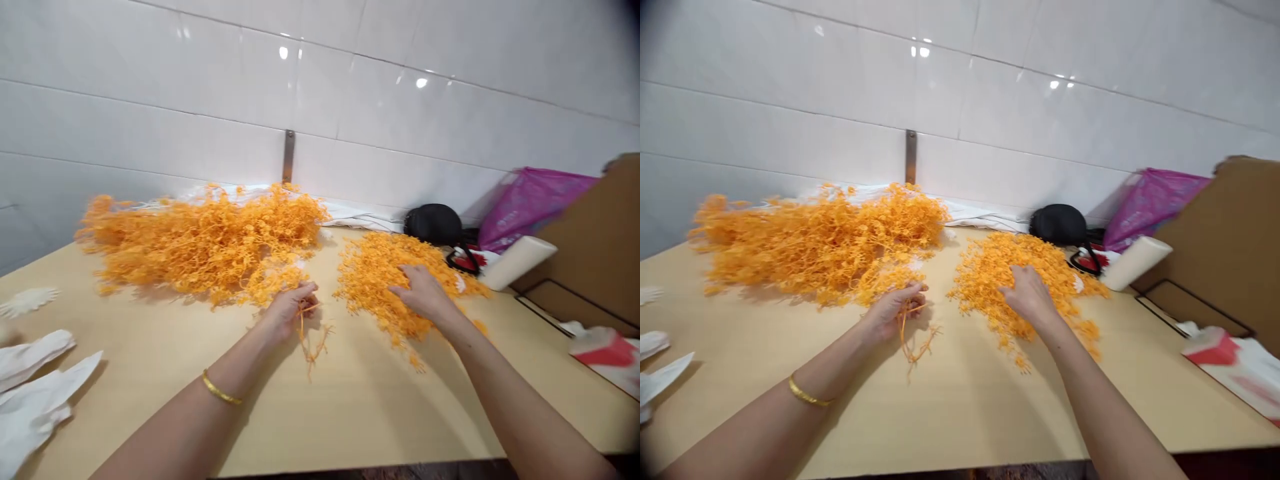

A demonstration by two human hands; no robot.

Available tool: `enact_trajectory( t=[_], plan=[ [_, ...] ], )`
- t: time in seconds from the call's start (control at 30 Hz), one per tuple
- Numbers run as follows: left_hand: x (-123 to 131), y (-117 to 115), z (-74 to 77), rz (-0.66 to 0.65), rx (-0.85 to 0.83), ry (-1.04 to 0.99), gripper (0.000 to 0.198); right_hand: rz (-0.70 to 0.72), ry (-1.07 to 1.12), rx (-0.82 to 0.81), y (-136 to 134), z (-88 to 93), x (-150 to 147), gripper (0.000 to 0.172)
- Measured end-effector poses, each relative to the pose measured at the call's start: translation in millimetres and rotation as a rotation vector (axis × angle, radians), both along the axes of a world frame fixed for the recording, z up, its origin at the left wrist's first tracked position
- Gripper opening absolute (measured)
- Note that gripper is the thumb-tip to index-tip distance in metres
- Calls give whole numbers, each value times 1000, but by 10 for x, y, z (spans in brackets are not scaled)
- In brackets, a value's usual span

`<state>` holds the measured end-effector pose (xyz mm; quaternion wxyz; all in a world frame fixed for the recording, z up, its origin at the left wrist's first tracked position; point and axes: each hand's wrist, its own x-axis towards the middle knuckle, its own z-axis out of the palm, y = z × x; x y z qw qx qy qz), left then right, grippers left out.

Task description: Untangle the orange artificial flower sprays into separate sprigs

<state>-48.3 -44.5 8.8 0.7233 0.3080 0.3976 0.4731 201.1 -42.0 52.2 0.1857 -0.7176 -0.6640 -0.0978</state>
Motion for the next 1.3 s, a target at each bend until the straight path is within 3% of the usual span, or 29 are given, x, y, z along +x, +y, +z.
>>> enact_trajectory(
  t=[0.13, 0.23, 0.4, 0.57, 0.9, 1.03, 1.17, 1.3],
  plan=[
    [-11, -19, 55, -3, -47, -17, 14, 78, -84, 123, -435, -180, 50, 44],
    [13, -34, 72, 11, -57, 32, 14, 190, -199, 94, -668, -358, 33, 45],
    [36, -30, 55, 49, -38, 53, 12, 309, -223, -78, -531, -558, -177, 49],
    [-15, 25, 13, 105, -31, 19, 12, 292, -176, -90, -154, -535, -257, 49],
    [-12, 62, -22, 138, -22, 68, 12, 131, -213, -79, 225, -527, 277, 46],
    [2, 65, -32, 148, -32, 110, 13, 67, -222, -97, 272, -499, 360, 46],
    [42, -9, -39, 134, 15, 47, 20, 89, -267, 119, 240, -397, 178, 38],
    [111, -2, -95, 211, 76, 49, 23, 296, -68, 393, 217, -193, -256, 25]
  ],
)
